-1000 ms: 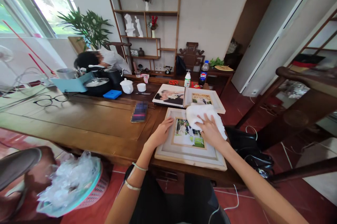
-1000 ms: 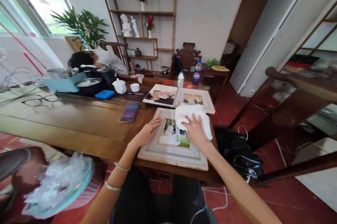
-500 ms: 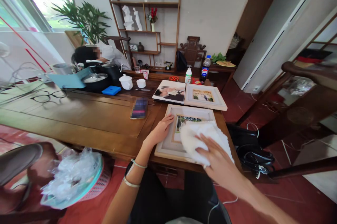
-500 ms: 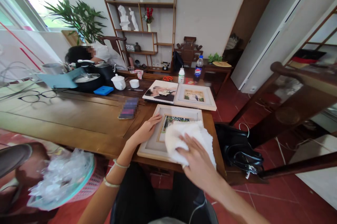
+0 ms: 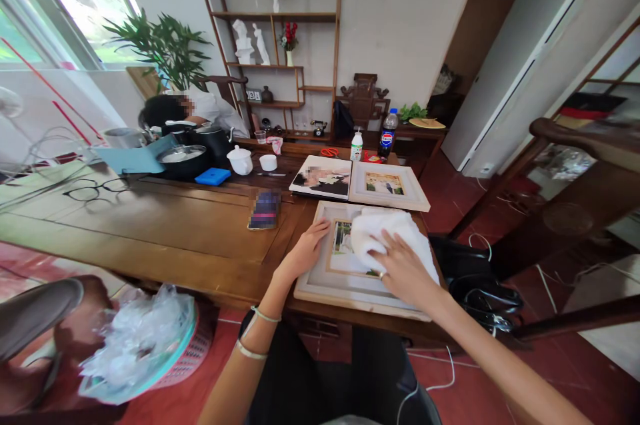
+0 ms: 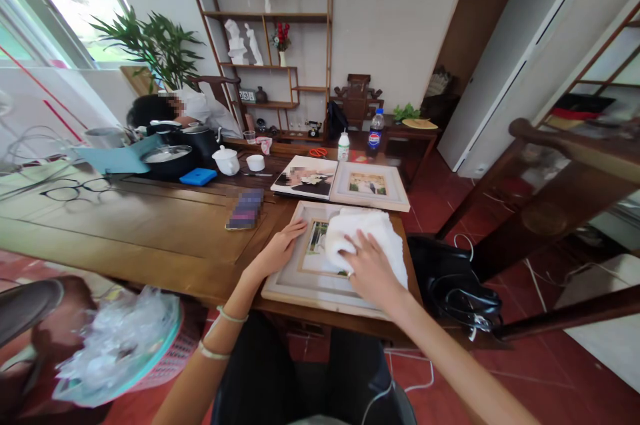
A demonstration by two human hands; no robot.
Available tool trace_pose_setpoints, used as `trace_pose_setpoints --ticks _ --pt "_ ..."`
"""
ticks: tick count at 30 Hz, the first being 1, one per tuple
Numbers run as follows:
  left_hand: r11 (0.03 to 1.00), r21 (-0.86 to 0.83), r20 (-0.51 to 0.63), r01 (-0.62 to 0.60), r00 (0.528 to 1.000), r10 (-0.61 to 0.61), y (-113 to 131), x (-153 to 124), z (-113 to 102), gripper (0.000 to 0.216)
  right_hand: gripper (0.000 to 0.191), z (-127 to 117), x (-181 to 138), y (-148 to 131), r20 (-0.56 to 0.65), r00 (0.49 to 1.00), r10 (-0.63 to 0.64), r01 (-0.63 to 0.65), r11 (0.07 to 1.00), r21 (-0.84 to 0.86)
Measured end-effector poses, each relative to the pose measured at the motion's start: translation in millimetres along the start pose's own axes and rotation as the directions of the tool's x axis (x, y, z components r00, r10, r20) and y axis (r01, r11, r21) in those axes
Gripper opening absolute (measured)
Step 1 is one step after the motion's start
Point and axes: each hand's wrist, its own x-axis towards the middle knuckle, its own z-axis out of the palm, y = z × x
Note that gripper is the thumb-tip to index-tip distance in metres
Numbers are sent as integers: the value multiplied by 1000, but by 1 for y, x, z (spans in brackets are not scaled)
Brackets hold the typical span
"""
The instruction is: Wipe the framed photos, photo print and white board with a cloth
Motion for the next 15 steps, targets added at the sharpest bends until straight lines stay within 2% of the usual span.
trace_pose_setpoints --ticks 4,7,10,13,15 --pt "1000 5 -10 -10 1000 10 -1 -1 1 53 60 -15 -49 -52 58 995 -84 73 981 179" --pt "1000 7 4 -17 1000 17 -2 -1 0 52 59 -14 -65 -67 39 979 -200 182 944 276" --pt "1000 7 25 -14 1000 14 -2 -1 -2 49 57 -3 -58 -53 -19 988 -152 152 958 241" --pt "1000 -4 31 0 1000 0 -3 0 -2 47 60 6 -34 -19 -103 994 -24 36 993 115" --pt "1000 -11 34 9 999 -9 -3 0 -2 47 61 9 -12 7 -140 990 9 -6 1000 18"
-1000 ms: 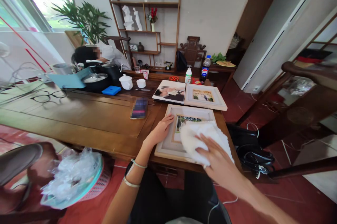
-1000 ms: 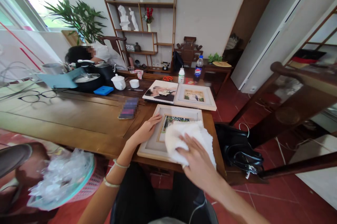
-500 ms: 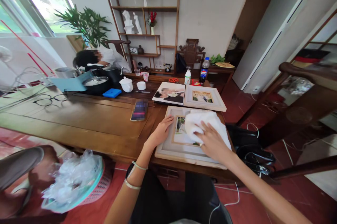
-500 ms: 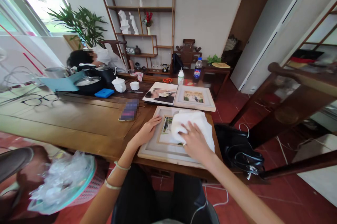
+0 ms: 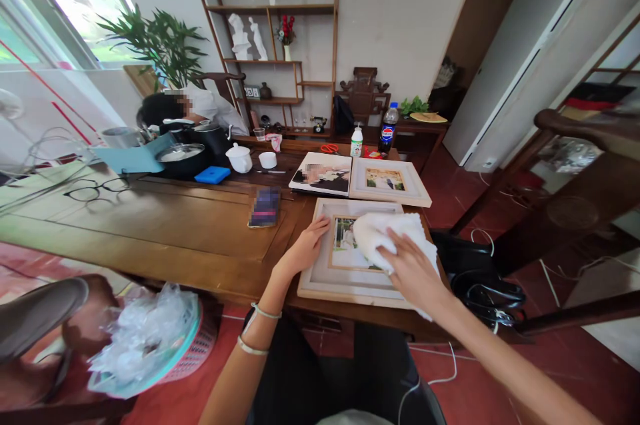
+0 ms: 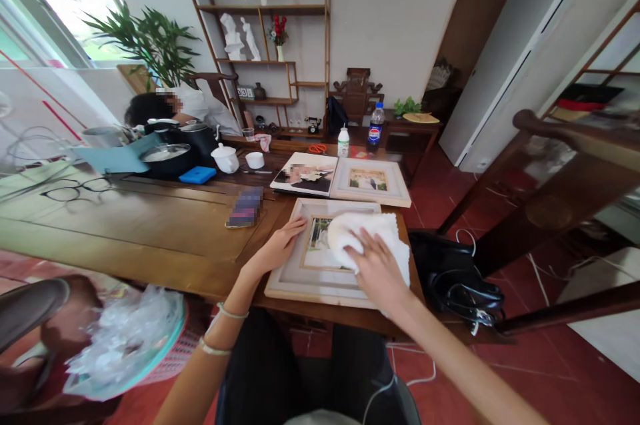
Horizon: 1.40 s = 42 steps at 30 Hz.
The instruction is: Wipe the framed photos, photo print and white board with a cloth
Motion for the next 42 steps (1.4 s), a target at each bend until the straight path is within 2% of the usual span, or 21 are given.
trace_pose_setpoints --ticks 4,7,10,13,16,19,22,25,28,32,35,37,40,42 --pt "1000 3 6 -8 1000 8 1 1 -1 48 58 5 44 39 -68 997 45 -57 983 -176" --pt "1000 9 -7 -11 1000 11 2 1 -1 48 54 11 62 39 -54 998 8 -19 978 -207" --pt "1000 -2 -34 -8 999 8 2 1 1 50 52 13 58 12 45 999 2 6 986 -165" --pt "1000 -6 -55 -8 998 7 0 1 5 53 48 6 38 -32 140 990 11 -1 997 -73" --pt "1000 -12 -78 -25 997 24 -5 1 8 54 43 -2 24 -76 228 973 -40 30 998 46" --pt "998 -19 -58 -59 997 58 -7 2 7 47 41 -2 21 -105 213 975 -68 43 992 120" --pt "998 -8 -21 -58 998 58 -5 2 3 42 39 3 22 -113 203 977 -73 43 988 146" --pt "1000 12 -12 -24 1000 24 0 1 1 42 38 0 14 -102 237 970 -51 22 992 121" --pt "1000 20 -18 -6 1000 6 2 1 2 42 39 -10 -6 -81 225 974 -33 19 998 65" --pt "1000 5 -19 -9 1000 10 2 0 2 42 43 -25 -39 -45 169 983 68 -63 997 -36" --pt "1000 -2 -11 -7 1000 7 3 0 1 43 45 -34 -50 -11 150 982 118 -111 992 -54" --pt "1000 0 -6 -2 1000 2 3 0 0 45 43 -40 -46 15 107 976 188 -185 982 -44" --pt "1000 0 -8 4 1000 -4 3 0 0 46 39 -44 -21 48 -42 936 350 -351 935 -40" --pt "1000 2 -9 9 1000 -9 3 0 0 46 36 -41 7 60 -165 926 339 -350 935 -47"
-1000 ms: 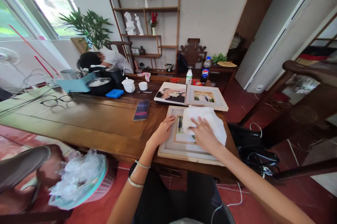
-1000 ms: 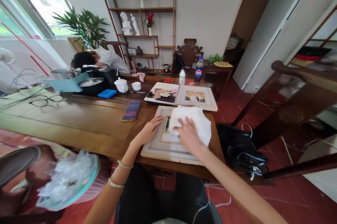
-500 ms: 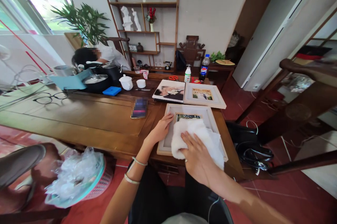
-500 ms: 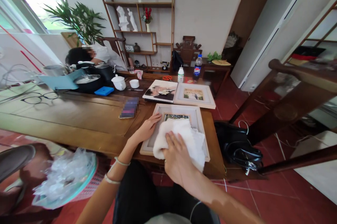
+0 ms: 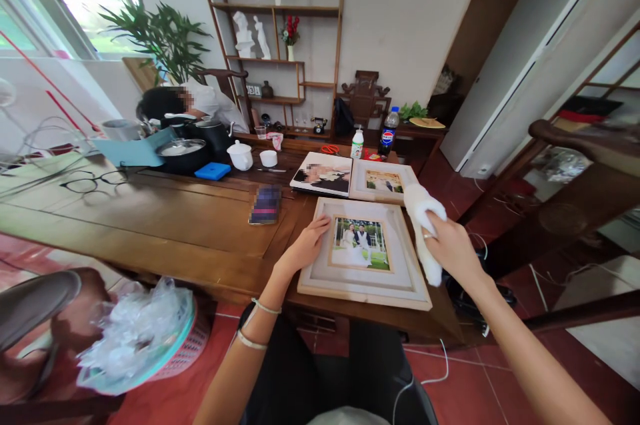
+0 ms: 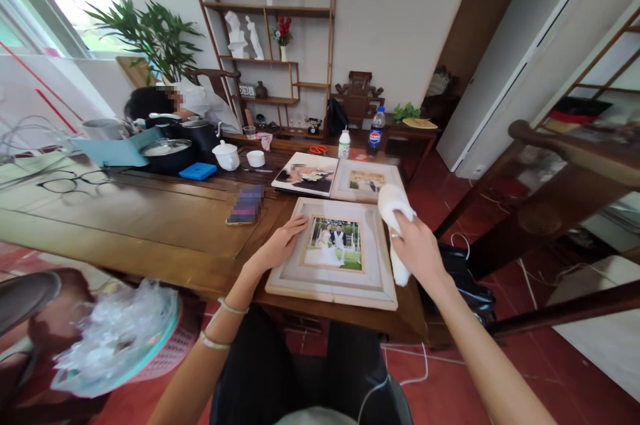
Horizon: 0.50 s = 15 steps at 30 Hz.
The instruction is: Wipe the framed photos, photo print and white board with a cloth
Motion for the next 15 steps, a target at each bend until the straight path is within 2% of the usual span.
trace_pose_setpoints --ticks 2,3,5,7,9,11,15 --pt "1000 6 3 1 1000 -1 0 0 0 45 37 12 30 -13 -85 987 -135 135 991 -10" --pt "1000 8 3 -1 1000 1 0 0 0 45 41 20 44 -24 -91 969 -229 229 973 -10" --pt "1000 10 -7 -5 1000 5 1 0 0 47 51 37 66 -52 -32 910 -412 413 910 24" --pt "1000 7 -22 -20 1000 21 2 2 -1 48 56 54 81 -81 63 826 -560 555 828 83" --pt "999 -3 -29 -44 999 44 4 3 -2 50 55 69 86 -101 112 781 -615 605 788 114" --pt "999 -6 -24 -53 998 53 5 4 -2 51 55 79 84 -108 138 777 -614 602 790 118" --pt "1000 9 -17 -18 1000 18 1 3 0 49 55 76 68 -82 174 811 -558 553 829 84"
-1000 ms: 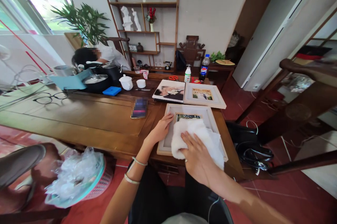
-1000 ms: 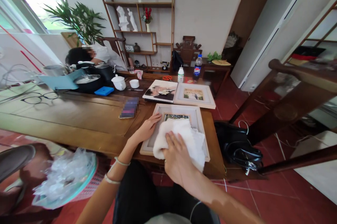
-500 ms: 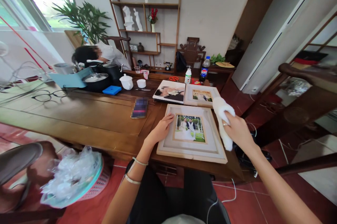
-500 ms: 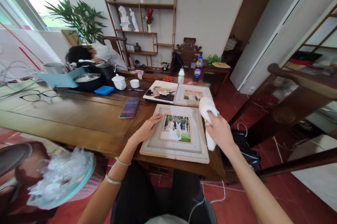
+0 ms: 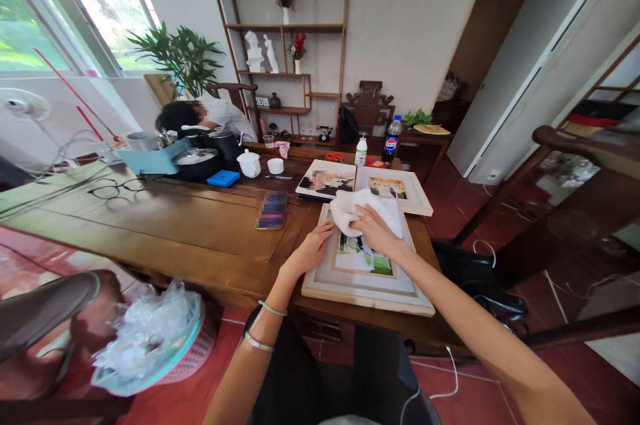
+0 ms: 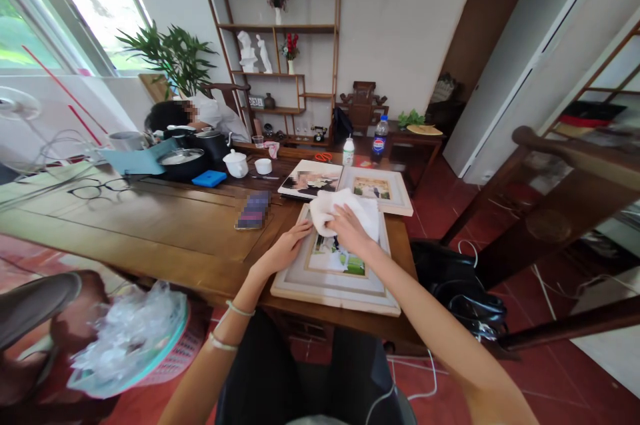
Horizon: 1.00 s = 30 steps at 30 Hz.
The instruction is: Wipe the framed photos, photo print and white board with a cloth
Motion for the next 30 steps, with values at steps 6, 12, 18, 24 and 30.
trace_pose_setpoints --ticks 6,12,18,24,30 --pt "1000 10 -10 2 1000 -2 -6 -3 4 45 55 -24 -65 42 18 984 178 -175 981 -86" --pt "1000 27 -12 6 1000 -6 -6 -2 5 48 55 -23 -90 27 46 969 242 -231 959 -162" --pt "999 32 8 17 1000 -17 -4 -1 4 48 53 -36 -118 -58 113 984 139 -143 989 28" --pt "1000 21 12 -4 1000 4 -4 -3 2 47 52 -35 -128 -64 56 978 201 -207 968 144" --pt "1000 26 43 -8 999 7 -3 -2 0 47 54 -16 -80 13 -141 922 361 -368 930 -28"
